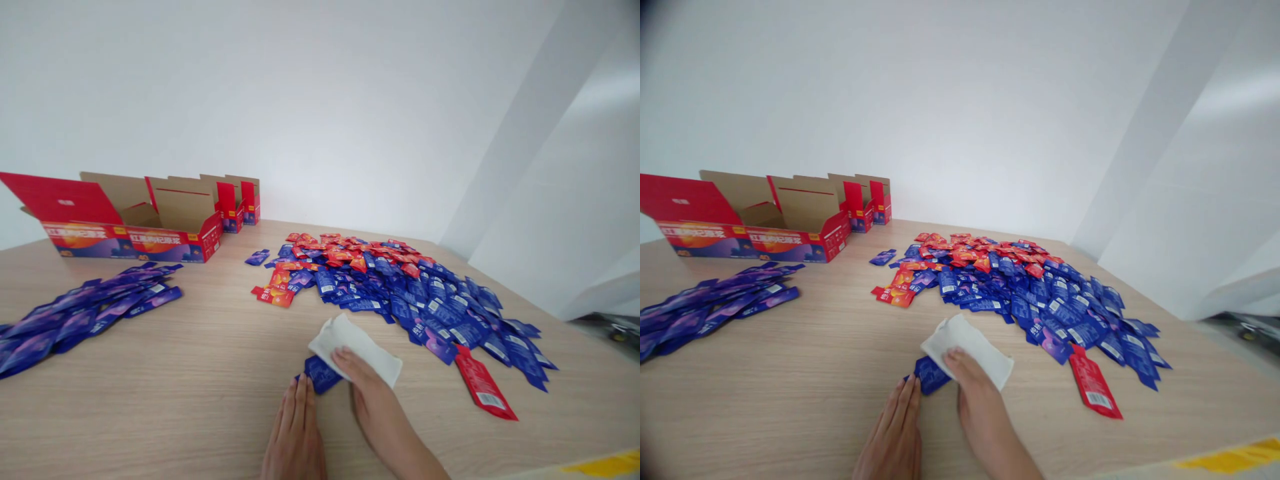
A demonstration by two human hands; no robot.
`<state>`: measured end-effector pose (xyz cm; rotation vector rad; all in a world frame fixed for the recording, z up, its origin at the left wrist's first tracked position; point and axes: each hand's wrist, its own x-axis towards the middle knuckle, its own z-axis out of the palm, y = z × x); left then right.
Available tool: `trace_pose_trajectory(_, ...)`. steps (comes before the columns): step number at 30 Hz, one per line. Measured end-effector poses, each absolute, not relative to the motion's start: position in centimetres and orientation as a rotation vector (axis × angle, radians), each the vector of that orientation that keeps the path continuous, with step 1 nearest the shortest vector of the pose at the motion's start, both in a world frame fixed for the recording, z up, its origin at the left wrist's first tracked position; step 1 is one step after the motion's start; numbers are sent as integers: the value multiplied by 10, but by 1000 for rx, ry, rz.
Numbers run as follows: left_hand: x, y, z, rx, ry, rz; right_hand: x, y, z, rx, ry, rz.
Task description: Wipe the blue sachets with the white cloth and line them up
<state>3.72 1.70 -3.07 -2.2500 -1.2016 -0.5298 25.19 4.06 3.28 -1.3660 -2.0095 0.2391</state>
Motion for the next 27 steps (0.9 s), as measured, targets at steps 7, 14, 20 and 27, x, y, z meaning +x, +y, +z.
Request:
trace_pose_trajectory(7,36,21,-33,-2225,-1165,-623,219,28,39,-1316,-1959,144)
trace_pose_trajectory(14,33,23,-34,-2264,-1117,-574,235,41,45,-1518,-1949,111)
trace_pose_trajectory(20,36,26,-43,-2179,-1118,-591,222,37,39,-1442,-1941,82)
trace_pose_trajectory(27,35,28,-50,-2259,-1182,-719,245,47,34,-1507,-1885,157)
